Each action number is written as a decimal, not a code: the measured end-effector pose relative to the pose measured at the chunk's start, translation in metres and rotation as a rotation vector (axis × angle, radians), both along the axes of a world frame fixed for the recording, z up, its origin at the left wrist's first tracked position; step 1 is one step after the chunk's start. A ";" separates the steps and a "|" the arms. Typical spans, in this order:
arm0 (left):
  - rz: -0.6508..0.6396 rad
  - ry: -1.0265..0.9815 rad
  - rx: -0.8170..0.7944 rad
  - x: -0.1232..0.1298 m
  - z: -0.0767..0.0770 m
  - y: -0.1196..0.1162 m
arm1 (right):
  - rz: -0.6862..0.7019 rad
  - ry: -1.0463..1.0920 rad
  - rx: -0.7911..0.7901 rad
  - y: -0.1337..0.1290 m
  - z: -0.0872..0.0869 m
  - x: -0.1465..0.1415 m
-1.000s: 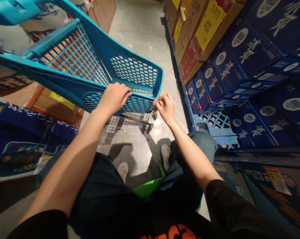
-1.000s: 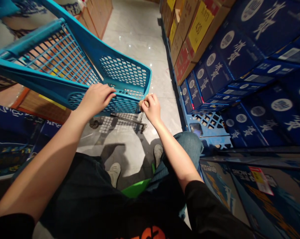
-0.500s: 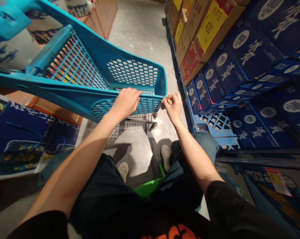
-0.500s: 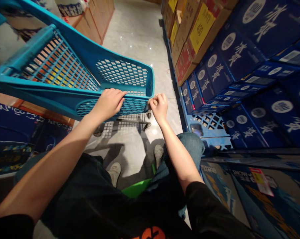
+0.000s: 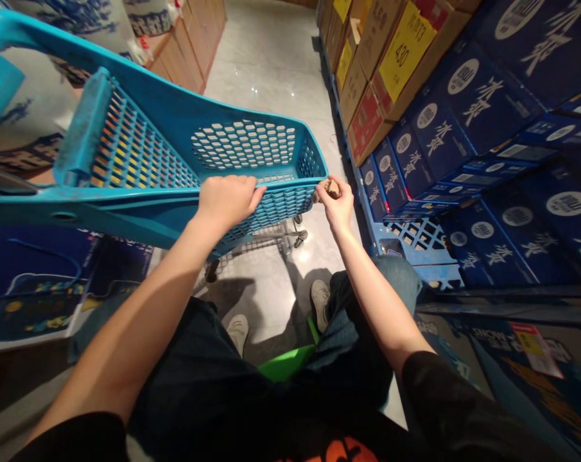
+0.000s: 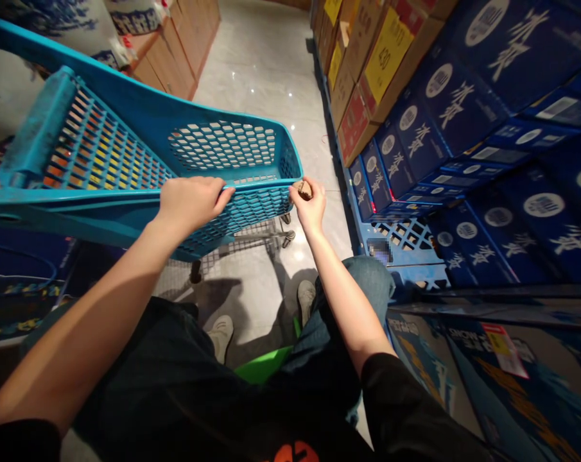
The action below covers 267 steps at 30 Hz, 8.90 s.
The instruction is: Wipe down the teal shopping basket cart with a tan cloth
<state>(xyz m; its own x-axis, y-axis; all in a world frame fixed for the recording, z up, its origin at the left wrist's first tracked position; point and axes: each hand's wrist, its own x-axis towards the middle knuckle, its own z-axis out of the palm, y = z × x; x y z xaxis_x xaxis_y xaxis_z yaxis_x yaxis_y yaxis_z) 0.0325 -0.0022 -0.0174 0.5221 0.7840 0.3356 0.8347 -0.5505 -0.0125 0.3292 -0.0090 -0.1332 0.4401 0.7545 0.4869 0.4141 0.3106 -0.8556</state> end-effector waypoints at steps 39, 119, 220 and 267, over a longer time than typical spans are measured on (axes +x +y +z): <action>0.023 0.112 -0.108 0.040 0.016 -0.034 | -0.174 -0.022 -0.004 -0.013 0.036 -0.013; 0.209 -0.033 0.058 -0.023 0.022 -0.035 | 0.173 -0.478 -0.156 0.004 0.100 -0.053; 0.064 -0.226 0.145 -0.036 -0.011 -0.032 | -0.149 -0.096 -0.081 0.009 0.039 -0.003; 0.089 -0.189 0.166 -0.035 -0.015 -0.036 | -0.067 0.143 -0.081 -0.004 0.056 -0.036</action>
